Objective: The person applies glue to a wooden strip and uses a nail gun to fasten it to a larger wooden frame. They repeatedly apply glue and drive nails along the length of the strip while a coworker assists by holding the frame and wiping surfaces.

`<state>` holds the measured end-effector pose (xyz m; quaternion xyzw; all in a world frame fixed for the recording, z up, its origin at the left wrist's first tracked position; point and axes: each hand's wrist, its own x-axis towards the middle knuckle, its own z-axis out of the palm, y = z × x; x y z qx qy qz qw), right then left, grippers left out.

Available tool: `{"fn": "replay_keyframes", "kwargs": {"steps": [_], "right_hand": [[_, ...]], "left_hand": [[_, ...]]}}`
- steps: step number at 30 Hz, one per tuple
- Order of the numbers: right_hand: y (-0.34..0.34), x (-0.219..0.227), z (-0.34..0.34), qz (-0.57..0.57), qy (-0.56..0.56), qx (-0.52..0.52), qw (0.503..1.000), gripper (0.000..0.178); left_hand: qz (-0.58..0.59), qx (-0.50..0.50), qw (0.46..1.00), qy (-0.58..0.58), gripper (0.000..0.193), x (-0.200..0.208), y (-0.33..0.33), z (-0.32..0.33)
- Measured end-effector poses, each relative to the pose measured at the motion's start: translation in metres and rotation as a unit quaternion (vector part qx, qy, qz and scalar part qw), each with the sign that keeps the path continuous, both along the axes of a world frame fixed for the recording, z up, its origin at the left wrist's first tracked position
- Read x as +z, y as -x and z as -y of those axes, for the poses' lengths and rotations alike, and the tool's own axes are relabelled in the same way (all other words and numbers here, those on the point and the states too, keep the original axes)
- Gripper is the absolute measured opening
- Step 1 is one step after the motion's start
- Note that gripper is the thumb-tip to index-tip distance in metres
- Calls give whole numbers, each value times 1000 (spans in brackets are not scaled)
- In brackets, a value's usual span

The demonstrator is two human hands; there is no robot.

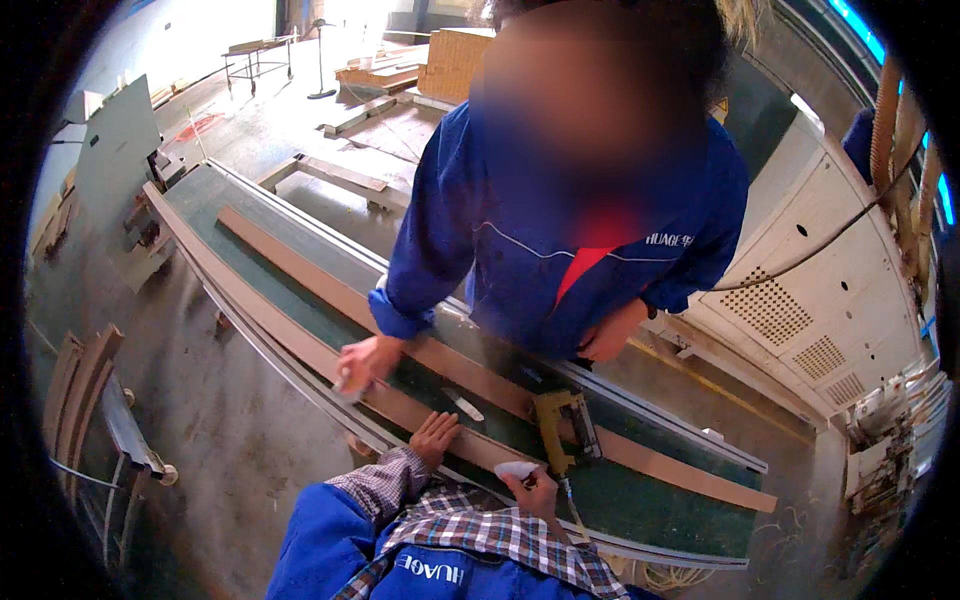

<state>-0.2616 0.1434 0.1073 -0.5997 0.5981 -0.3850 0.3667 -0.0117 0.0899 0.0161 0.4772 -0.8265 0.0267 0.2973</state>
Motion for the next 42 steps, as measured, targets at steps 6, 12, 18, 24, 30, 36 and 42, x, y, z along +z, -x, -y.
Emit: {"fn": "replay_keyframes", "kwargs": {"steps": [6,12,18,24,30,36,42], "right_hand": [[-6,7,-4,27,3,7,1000,39],[-1,1,-6,50,-11,-11,999,33],[-2,0,-9,57,-54,-2,997,32],[-5,23,-6,15,-98,3,995,31],[-12,22,-5,43,-87,3,995,26],[-9,14,-7,26,-82,-9,996,27],[-10,17,-6,35,-77,-3,996,27]], "left_hand": [[-22,-1,1000,19,45,-5,0,-6],[24,-1,1000,-11,44,-11,3,2],[-14,17,999,43,41,-27,7,3],[-8,28,999,16,41,-35,9,-5],[-1,28,1000,-1,41,-20,8,-2],[-30,37,999,16,38,-20,9,-4],[-21,35,999,-7,39,-12,7,-6]]}}
